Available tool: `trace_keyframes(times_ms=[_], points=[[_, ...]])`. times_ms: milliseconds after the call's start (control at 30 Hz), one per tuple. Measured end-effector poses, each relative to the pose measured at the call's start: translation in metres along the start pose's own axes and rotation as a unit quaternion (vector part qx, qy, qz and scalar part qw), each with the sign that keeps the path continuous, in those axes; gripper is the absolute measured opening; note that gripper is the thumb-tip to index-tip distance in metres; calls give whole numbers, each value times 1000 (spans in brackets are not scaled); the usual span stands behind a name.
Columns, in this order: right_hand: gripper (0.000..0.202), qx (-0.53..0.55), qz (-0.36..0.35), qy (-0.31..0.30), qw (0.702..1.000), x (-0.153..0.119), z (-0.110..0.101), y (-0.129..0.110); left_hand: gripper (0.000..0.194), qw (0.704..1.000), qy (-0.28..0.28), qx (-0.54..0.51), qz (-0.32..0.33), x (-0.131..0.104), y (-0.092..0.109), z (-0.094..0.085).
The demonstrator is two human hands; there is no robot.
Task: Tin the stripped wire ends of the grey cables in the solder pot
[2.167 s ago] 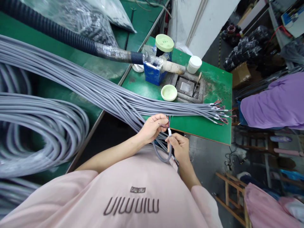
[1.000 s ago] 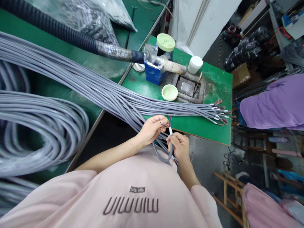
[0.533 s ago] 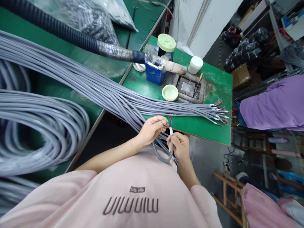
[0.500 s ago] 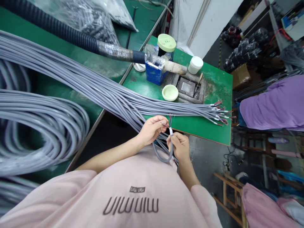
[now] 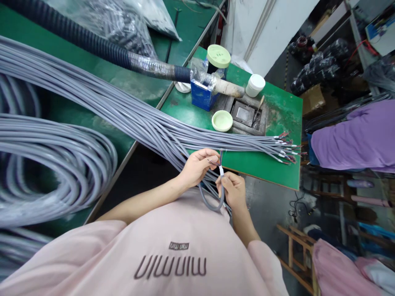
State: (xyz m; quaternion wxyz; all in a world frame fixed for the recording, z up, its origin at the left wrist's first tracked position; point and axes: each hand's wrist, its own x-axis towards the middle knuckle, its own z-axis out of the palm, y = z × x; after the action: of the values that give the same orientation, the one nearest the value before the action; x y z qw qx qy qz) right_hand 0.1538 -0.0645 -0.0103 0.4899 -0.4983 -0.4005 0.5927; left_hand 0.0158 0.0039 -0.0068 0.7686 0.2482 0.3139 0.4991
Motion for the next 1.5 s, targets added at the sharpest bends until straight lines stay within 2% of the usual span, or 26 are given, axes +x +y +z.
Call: trace_keyframes(times_ms=[367, 967, 1233, 1500], points=[[34, -38, 5, 3, 999, 0, 1, -2, 25, 1000, -11, 16, -24, 6, 5, -3], [33, -32, 9, -8, 999, 0, 1, -1, 21, 999, -14, 19, -23, 6, 8, -2], [35, -36, 17, -7, 999, 1, 1, -1, 21, 999, -7, 23, -42, 8, 8, -3], [32, -21, 12, -12, 1000, 1, 1, -1, 19, 998, -34, 35, -49, 11, 11, -5]])
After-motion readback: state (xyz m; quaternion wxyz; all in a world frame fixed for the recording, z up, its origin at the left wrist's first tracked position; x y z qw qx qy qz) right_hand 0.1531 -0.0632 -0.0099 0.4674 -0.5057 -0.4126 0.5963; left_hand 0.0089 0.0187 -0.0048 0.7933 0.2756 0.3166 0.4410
